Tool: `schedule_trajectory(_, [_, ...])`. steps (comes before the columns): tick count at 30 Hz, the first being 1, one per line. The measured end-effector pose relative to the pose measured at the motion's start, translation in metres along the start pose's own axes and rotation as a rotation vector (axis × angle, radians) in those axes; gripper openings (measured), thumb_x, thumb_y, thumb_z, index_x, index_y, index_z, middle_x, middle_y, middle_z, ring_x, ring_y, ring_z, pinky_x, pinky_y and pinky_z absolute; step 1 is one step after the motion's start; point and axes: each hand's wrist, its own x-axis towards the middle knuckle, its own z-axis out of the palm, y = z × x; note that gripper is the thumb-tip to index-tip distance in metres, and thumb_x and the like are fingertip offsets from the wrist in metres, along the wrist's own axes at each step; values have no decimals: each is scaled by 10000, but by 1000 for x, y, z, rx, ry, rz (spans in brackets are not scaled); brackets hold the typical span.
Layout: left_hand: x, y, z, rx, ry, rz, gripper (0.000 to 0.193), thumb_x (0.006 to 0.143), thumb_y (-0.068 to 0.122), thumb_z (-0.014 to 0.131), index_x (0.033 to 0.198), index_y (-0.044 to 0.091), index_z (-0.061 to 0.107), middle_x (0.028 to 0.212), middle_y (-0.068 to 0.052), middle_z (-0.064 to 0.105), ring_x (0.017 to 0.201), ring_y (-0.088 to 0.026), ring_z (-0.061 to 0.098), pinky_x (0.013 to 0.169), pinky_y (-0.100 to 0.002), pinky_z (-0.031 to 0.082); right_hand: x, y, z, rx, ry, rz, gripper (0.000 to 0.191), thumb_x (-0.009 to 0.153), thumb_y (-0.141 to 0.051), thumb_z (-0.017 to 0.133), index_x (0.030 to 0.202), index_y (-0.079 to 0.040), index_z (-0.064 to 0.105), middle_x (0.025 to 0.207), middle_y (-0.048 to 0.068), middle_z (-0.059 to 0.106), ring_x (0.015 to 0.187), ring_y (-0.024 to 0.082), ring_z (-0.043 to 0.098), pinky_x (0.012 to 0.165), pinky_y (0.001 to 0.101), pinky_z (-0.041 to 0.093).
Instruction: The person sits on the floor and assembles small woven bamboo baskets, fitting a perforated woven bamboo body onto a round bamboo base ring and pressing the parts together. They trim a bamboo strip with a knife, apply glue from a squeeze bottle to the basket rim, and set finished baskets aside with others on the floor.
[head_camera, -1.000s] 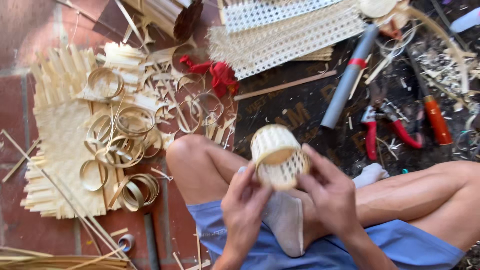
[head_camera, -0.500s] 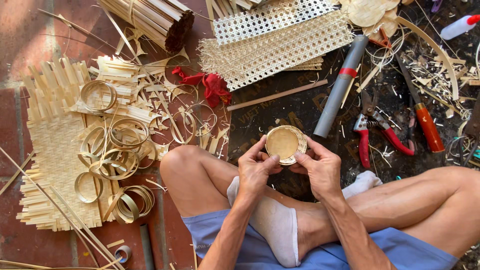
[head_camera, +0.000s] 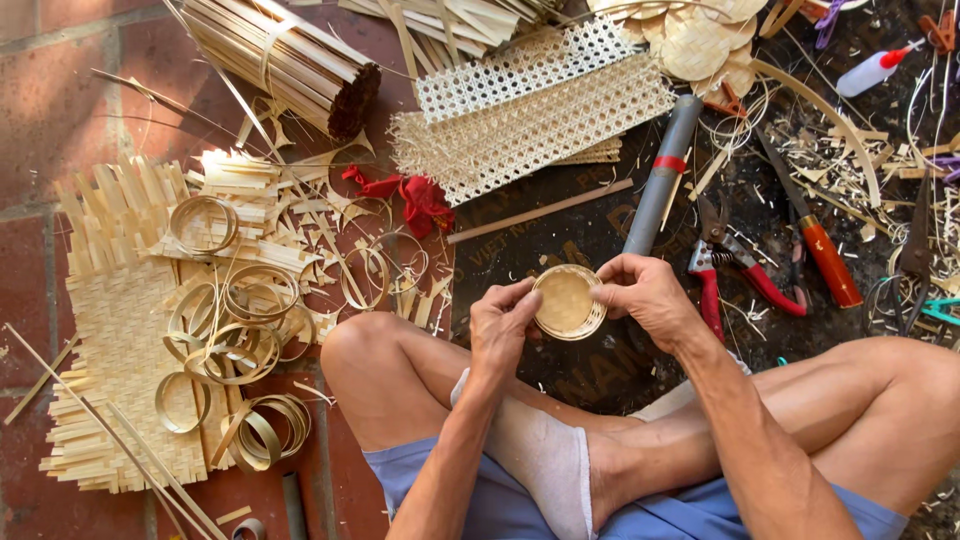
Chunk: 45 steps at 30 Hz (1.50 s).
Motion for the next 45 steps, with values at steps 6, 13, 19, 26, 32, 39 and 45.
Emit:
schedule_trajectory(6, [9, -6, -6, -113, -26, 24, 326, 931, 149, 733, 1182, -58, 728, 916, -56, 674, 647, -90, 652, 531, -248, 592, 24, -6, 4, 11, -114, 28, 172, 781, 14, 774, 922, 22, 676, 779, 41, 672, 657, 111, 641, 592, 268, 550])
schedule_trajectory(13, [8, -6, -6, -140, -39, 46, 340, 928, 153, 729, 1181, -75, 725, 921, -50, 673, 662, -108, 684, 561, -264, 612, 12, -10, 5, 63, -85, 29, 195, 803, -21, 760, 983, 6, 692, 813, 46, 688, 683, 127, 663, 600, 295, 569])
schedule_trajectory(19, [3, -8, 1, -216, -76, -52, 371, 918, 160, 743, 1214, -61, 716, 867, -106, 738, 619, -148, 691, 572, -278, 604, 3, -5, -7, 196, -96, 4, 189, 845, -61, 751, 1007, 20, 698, 862, 44, 708, 733, 121, 681, 659, 297, 601])
schedule_trajectory(26, [9, 9, 10, -224, -69, -149, 360, 888, 164, 742, 1179, -48, 724, 889, -108, 778, 653, -156, 720, 553, -286, 591, 4, 8, -14, 252, -66, -139, 181, 834, -38, 774, 999, 20, 726, 892, 26, 709, 814, 97, 634, 761, 251, 537])
schedule_trajectory(32, [15, 15, 18, -206, -35, -212, 342, 884, 158, 742, 1151, -55, 736, 843, -97, 763, 625, -153, 704, 547, -297, 591, 13, -1, -26, 225, -99, -129, 170, 828, -46, 772, 982, 8, 723, 864, 0, 706, 799, 76, 642, 745, 241, 546])
schedule_trajectory(39, [46, -11, 7, -500, 90, -149, 248, 951, 159, 690, 1099, -36, 730, 717, -52, 635, 582, -122, 606, 530, -290, 546, 42, -33, -87, -95, 230, -88, 151, 916, -149, 714, 957, -19, 780, 691, -8, 658, 549, 70, 519, 482, 261, 429])
schedule_trajectory(45, [77, -33, 4, -506, 63, -179, 228, 956, 137, 669, 1090, -37, 728, 729, -47, 646, 585, -119, 590, 531, -285, 524, 109, -58, -133, -656, 544, -71, 217, 907, -263, 700, 965, -78, 797, 787, 138, 754, 686, 252, 695, 625, 402, 543])
